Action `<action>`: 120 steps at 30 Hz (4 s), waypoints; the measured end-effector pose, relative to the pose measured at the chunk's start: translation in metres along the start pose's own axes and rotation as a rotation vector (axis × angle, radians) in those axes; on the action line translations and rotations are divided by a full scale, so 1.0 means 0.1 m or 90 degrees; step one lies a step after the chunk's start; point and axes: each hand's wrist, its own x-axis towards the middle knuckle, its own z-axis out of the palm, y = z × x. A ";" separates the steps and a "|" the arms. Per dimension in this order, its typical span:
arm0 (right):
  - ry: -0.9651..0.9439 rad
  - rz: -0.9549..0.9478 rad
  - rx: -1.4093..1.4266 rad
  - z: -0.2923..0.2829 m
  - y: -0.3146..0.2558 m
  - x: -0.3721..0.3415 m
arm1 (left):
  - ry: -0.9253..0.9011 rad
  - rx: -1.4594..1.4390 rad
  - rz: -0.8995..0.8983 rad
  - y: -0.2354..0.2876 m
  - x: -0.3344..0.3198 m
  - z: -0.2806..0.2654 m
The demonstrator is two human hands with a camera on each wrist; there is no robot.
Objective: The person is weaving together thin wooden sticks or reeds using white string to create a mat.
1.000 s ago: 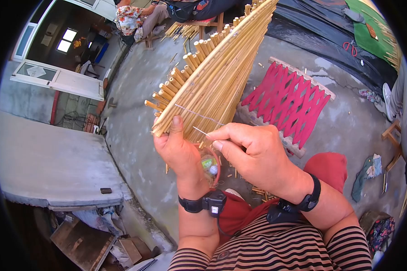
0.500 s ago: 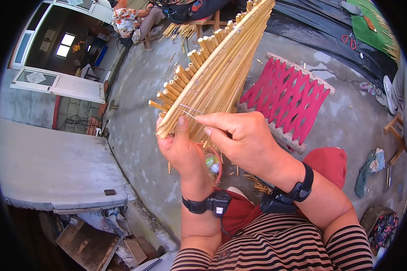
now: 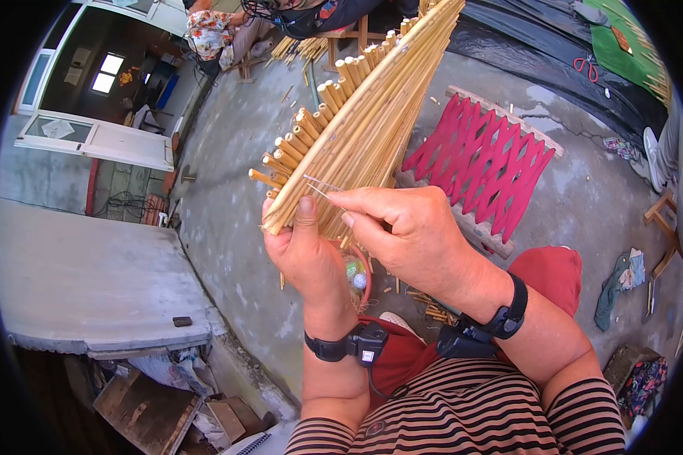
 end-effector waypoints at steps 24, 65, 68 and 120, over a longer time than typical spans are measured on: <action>-0.006 -0.001 0.003 -0.03 -0.04 -0.04 | -0.009 0.011 -0.002 0.00 -0.02 0.00; -0.004 0.052 0.021 -0.10 -0.09 -0.04 | 0.004 -0.004 -0.007 -0.03 -0.13 0.09; 0.017 0.042 0.030 -0.07 -0.11 -0.06 | 0.011 -0.037 -0.024 -0.06 -0.18 0.12; 0.051 0.258 0.212 -0.64 0.34 -0.33 | -0.054 0.319 0.314 -0.65 -0.31 0.20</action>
